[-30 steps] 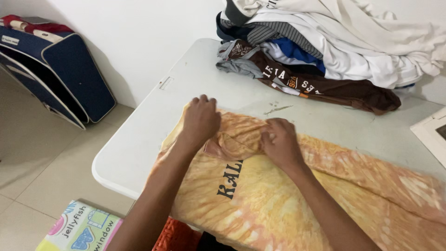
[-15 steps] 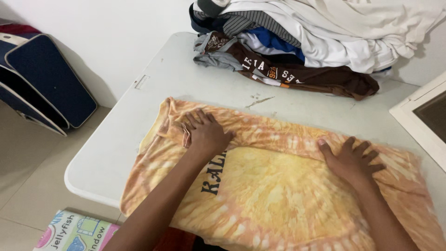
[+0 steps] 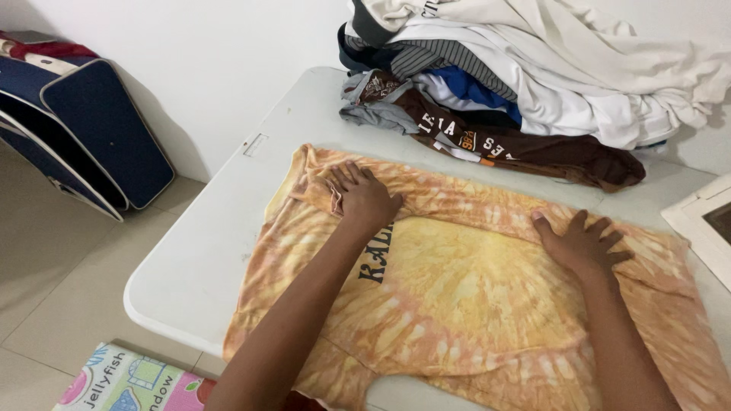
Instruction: The person folds a red shirt on a table, places it inside a storage bin, and then spreads a yellow tie-dye shirt flat on the table.
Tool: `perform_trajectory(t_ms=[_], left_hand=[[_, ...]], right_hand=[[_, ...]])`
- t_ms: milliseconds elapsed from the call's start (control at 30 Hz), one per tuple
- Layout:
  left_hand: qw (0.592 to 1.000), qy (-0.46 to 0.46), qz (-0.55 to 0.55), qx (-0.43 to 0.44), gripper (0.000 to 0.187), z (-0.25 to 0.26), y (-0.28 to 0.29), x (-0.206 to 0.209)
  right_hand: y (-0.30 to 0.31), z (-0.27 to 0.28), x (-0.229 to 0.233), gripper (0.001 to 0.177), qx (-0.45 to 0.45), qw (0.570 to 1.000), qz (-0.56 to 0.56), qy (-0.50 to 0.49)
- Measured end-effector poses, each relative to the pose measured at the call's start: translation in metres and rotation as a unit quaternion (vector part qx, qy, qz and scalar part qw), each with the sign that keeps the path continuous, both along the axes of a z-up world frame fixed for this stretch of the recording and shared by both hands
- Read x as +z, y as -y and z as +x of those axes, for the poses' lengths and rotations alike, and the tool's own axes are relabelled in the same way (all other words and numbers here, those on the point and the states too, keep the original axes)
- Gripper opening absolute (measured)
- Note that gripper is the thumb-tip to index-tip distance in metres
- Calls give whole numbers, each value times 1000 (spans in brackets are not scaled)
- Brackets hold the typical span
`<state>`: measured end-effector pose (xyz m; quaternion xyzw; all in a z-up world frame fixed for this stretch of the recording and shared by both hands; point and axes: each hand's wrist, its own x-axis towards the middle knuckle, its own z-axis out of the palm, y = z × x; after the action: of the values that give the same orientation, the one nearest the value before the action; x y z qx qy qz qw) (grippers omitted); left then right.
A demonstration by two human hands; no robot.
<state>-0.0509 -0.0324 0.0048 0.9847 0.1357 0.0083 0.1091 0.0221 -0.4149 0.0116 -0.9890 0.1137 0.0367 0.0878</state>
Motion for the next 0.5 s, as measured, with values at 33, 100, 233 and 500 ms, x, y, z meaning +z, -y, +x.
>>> perform_trajectory(t_ms=[33, 100, 233, 500], left_hand=[[1000, 7, -16, 11, 101, 0, -1, 1], [996, 90, -14, 2, 98, -7, -6, 4], [993, 43, -106, 11, 60, -25, -30, 29], [964, 215, -92, 122, 29, -24, -114, 21]], right_hand=[[0, 4, 0, 125, -8, 1000, 6, -2], [-1, 8, 0, 126, -20, 1000, 17, -8], [-10, 10, 0, 106, 21, 996, -3, 83], [-158, -16, 19, 30, 356, 852, 154, 351]])
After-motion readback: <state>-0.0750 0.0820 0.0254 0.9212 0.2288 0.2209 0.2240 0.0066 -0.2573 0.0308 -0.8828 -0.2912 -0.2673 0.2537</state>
